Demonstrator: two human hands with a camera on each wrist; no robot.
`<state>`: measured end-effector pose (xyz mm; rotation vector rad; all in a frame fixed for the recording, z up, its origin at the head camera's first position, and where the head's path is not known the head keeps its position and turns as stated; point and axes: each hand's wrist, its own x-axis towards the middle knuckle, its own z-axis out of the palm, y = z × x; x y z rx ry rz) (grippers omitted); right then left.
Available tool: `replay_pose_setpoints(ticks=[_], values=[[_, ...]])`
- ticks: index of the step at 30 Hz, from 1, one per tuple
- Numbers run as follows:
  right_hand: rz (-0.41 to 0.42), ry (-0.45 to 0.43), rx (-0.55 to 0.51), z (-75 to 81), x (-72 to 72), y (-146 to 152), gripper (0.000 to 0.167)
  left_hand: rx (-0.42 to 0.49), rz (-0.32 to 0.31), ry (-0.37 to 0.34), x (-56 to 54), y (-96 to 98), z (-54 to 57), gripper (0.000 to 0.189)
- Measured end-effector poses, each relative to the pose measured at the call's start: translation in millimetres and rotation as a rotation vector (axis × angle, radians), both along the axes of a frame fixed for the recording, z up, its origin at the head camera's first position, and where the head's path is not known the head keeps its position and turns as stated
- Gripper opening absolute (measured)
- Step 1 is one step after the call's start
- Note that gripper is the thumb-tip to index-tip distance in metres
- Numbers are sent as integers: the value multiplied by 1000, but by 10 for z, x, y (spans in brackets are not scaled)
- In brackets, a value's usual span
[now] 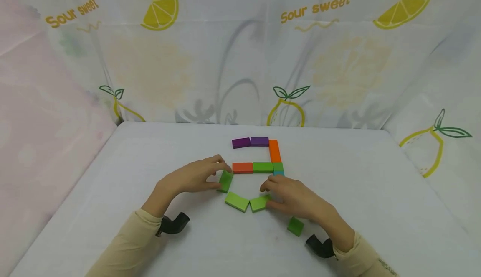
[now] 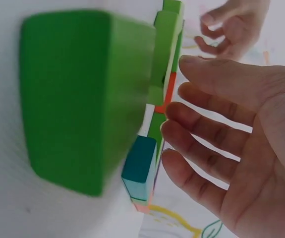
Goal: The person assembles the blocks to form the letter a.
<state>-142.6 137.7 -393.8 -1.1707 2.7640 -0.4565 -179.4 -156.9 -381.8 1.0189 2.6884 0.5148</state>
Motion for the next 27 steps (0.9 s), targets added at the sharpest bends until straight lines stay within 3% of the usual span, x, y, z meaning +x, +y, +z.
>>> replay_pose_setpoints(ticks=[5,12,19,27], values=[[-42,-36,-6,50,-26,73,25,-41,40,-29,-24,-63,-14,49],[-44,-124,21,123,-53,165,16,-62,34,-11,-22,-21,-60,42],[-6,-196,33,131,-56,204,18,-45,4,30,-11,14,-98,38],[-12,-260,50,153,-40,237,18,-41,5,18,8,21,-97,40]])
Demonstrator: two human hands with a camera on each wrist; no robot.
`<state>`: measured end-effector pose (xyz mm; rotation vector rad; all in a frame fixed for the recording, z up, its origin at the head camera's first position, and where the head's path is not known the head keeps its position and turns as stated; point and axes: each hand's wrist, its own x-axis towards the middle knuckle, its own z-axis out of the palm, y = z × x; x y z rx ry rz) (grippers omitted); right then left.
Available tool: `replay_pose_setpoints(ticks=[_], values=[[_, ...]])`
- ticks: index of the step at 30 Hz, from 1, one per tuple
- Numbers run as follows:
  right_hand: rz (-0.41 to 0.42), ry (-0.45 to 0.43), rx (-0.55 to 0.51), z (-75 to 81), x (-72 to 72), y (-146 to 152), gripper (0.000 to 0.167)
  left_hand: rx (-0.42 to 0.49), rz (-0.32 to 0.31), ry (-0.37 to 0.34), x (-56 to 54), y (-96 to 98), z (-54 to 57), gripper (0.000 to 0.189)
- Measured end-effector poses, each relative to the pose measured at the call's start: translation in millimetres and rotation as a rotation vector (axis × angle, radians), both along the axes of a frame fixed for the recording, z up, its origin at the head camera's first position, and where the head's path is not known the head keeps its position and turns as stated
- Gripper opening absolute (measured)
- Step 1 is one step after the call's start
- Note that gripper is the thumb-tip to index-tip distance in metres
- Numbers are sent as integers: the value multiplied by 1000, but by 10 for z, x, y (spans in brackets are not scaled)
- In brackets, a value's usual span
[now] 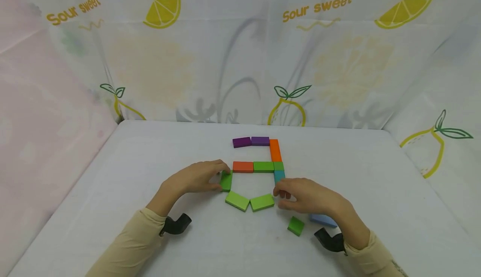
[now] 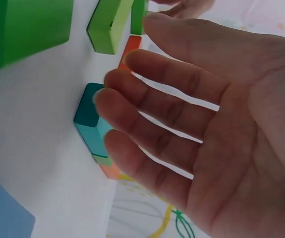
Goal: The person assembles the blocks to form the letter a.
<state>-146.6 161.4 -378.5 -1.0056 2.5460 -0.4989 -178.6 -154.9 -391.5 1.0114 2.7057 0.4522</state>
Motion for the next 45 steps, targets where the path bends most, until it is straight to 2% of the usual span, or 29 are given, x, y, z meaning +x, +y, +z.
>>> replay_pose_setpoints(ticks=[8,12,15,18,21,24,29,35,39,45], values=[[-27,-146,40,49,45,10,18,3,0,-17,0,18,-14,41],[-37,-174,52,41,77,9,21,-7,6,-22,3,28,-8,42],[-43,-155,67,16,95,1,22,-16,9,10,13,38,14,41],[-66,-130,94,2,122,-9,25,-12,2,91,27,65,29,39],[-100,-118,120,8,150,-17,30,17,-5,170,62,146,35,35],[-119,-103,145,20,187,-5,35,44,-19,209,117,282,12,33],[-107,-78,138,-22,236,40,37,76,-28,225,227,489,-48,35],[-86,-55,95,-124,265,91,41,71,-41,237,319,645,-191,38],[-82,-42,90,-147,277,117,42,44,-67,252,362,704,-247,39],[-74,-58,92,-139,273,135,39,31,-95,251,384,733,-269,37]])
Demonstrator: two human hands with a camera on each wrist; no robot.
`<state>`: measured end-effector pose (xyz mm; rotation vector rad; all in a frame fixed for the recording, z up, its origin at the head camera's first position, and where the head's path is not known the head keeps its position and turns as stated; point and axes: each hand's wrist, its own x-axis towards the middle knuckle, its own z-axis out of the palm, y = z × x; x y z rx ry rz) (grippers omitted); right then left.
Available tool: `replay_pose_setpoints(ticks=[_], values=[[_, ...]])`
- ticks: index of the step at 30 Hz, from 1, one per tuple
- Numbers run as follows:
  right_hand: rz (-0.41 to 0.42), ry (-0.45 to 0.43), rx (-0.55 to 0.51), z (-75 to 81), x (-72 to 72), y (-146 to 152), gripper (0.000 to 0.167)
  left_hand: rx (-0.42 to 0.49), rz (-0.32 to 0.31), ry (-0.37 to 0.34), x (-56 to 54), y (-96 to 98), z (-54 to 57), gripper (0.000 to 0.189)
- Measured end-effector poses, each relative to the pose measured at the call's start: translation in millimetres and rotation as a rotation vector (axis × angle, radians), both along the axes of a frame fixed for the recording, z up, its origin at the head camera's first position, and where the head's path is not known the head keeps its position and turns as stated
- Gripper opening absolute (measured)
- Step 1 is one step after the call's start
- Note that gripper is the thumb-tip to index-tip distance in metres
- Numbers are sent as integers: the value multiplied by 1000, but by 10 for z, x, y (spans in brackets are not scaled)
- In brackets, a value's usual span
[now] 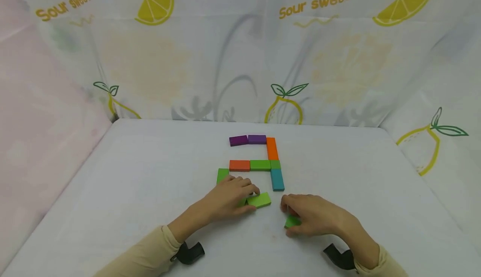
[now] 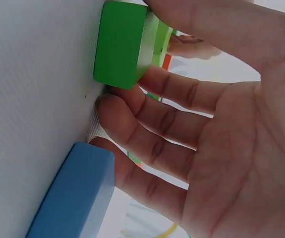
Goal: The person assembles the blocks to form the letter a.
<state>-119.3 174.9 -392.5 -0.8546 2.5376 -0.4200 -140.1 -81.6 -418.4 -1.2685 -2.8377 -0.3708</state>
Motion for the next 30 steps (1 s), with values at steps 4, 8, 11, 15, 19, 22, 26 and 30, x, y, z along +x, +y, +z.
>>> replay_pose_setpoints(ticks=[4,8,11,15,19,22,26,30], values=[[-1,-7,0,2,-4,1,37,-20,-13,7,5,4,-16,36],[-6,-10,3,-13,-15,-2,36,-30,-9,-7,8,2,-25,36],[-9,-4,0,-20,-33,2,35,-33,-6,-21,5,-3,-24,36],[-5,16,-20,-22,-53,12,35,-32,-6,-37,0,-10,-14,37],[-14,39,-25,-13,-62,17,36,-31,-5,-48,-1,-16,3,37],[-33,43,-25,8,-62,28,37,-30,-6,-51,1,-18,13,36],[-33,33,-37,37,-55,56,38,-31,-10,-46,1,-19,9,36],[-20,22,-36,39,-53,71,37,-28,-15,-45,-4,-19,-1,36]])
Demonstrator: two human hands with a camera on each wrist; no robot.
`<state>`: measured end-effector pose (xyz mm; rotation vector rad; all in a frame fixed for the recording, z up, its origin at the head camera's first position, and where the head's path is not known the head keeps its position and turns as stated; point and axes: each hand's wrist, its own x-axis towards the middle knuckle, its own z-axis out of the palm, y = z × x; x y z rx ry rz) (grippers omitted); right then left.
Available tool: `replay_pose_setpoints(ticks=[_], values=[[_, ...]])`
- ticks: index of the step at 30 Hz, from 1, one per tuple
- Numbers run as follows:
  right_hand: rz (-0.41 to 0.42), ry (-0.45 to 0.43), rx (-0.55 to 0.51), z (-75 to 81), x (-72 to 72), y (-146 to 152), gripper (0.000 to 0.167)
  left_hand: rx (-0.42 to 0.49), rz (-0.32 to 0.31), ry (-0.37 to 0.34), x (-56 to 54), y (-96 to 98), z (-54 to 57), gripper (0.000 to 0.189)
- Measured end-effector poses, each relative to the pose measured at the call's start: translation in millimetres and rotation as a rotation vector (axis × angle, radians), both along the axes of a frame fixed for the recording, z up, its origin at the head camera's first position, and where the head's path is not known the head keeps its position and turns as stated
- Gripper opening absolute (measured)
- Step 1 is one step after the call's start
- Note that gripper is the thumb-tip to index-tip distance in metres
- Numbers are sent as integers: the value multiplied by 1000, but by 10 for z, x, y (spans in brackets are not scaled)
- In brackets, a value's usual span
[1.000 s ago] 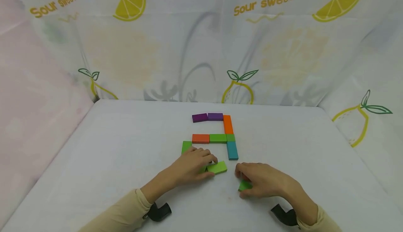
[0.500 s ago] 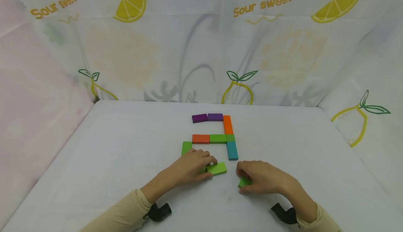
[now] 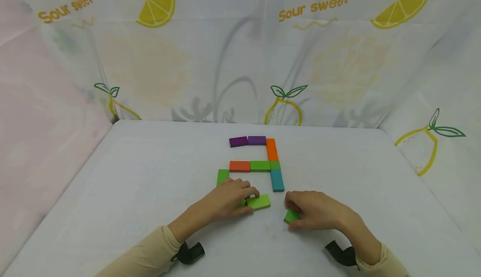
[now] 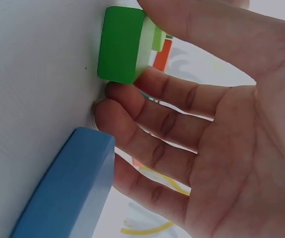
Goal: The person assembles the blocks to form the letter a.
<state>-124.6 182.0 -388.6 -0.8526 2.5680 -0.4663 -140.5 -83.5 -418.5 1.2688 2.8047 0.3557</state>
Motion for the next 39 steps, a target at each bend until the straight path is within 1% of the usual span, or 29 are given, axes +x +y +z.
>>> replay_pose_setpoints(ticks=[6,11,19,25,32,39], values=[[11,13,2,-21,-19,3,34,8,-1,-24,-3,-1,4,36],[-29,20,7,-17,-32,-9,33,13,-7,-31,-5,-4,-4,35],[-67,118,2,-45,-65,-32,29,9,-20,-23,2,-1,12,39],[-78,152,-26,-65,-78,-43,28,12,-28,-21,5,-3,19,38],[-70,219,-91,-108,-74,-91,26,18,-38,-29,-2,-12,7,38],[-94,263,-103,-164,-70,-155,26,20,-47,-14,4,-9,11,39]])
